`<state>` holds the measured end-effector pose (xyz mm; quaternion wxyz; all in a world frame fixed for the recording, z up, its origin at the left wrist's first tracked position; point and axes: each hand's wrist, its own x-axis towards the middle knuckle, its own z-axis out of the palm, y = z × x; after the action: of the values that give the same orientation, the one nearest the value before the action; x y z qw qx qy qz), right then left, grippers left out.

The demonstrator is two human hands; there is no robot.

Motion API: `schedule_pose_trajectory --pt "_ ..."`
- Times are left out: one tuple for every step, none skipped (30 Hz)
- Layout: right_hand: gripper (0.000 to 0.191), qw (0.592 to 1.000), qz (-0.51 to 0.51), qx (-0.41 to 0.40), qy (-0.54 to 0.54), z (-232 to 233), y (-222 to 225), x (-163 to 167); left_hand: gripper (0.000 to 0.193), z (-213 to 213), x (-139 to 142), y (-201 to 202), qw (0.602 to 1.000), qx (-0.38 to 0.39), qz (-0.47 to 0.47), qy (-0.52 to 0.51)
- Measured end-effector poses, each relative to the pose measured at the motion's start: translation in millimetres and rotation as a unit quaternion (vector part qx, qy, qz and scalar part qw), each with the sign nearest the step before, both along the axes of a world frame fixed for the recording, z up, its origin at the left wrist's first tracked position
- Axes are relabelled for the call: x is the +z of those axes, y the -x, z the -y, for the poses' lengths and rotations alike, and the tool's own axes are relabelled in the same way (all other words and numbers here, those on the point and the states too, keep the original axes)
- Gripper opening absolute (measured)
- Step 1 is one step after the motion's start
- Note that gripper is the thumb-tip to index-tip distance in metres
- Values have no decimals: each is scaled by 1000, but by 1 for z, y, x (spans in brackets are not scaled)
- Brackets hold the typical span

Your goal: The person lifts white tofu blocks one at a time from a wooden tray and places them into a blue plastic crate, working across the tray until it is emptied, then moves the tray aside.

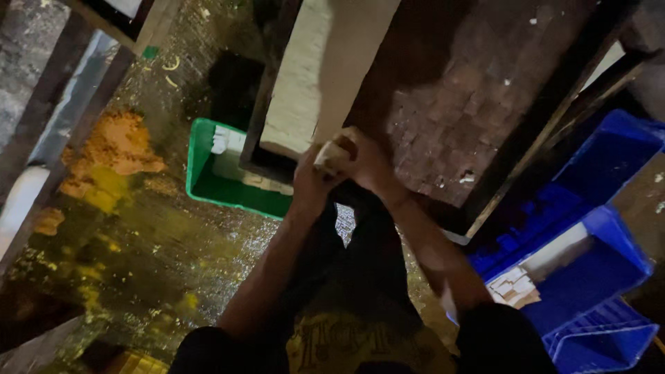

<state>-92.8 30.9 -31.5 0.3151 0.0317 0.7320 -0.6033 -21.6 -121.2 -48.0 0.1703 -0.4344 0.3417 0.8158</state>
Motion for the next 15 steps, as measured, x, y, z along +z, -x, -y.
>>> schedule_pose_trajectory --pt "35 995 -96 24 2 -8 26 2 45 -2 -3 12 995 23 -28 -91" --pt "25 980 -193 49 6 -17 55 5 47 -3 -8 25 981 46 -57 -180" --pt "20 976 -213 25 -32 -25 89 6 46 -1 -13 40 981 56 -51 -180" --pt "18 970 -232 1 -69 -33 125 7 44 1 -19 54 981 65 -45 -179" --pt "19 963 -249 -23 -106 -41 162 8 43 2 -23 65 980 75 -37 -178" --pt "24 953 -266 -47 -140 -48 199 7 42 6 -25 74 974 93 -41 -201" --pt "22 939 -281 -58 -187 -54 232 5 41 10 -29 80 968 110 -47 -222" --pt "20 928 -290 -58 -229 -58 263 4 40 15 -32 84 960 127 -54 -243" --pt "19 914 -293 -51 -275 -63 289 2 39 19 -33 87 970 112 -60 -205" --pt "19 910 -282 -38 -302 -66 310 0 38 23 -32 86 979 97 -66 -167" --pt "19 905 -271 -23 -327 -69 328 -1 38 27 -30 85 986 83 -71 -127" --pt "21 902 -260 -7 -345 -71 342 -2 36 31 -28 82 992 63 -61 -92" --pt "22 903 -249 4 -350 -73 353 -4 36 34 -25 79 996 43 -51 -56" --pt "25 905 -239 13 -352 -75 360 -6 36 36 -22 75 999 23 -38 -22" --pt "27 908 -228 20 -352 -77 365 -8 35 38 -19 71 996 45 -49 -61"
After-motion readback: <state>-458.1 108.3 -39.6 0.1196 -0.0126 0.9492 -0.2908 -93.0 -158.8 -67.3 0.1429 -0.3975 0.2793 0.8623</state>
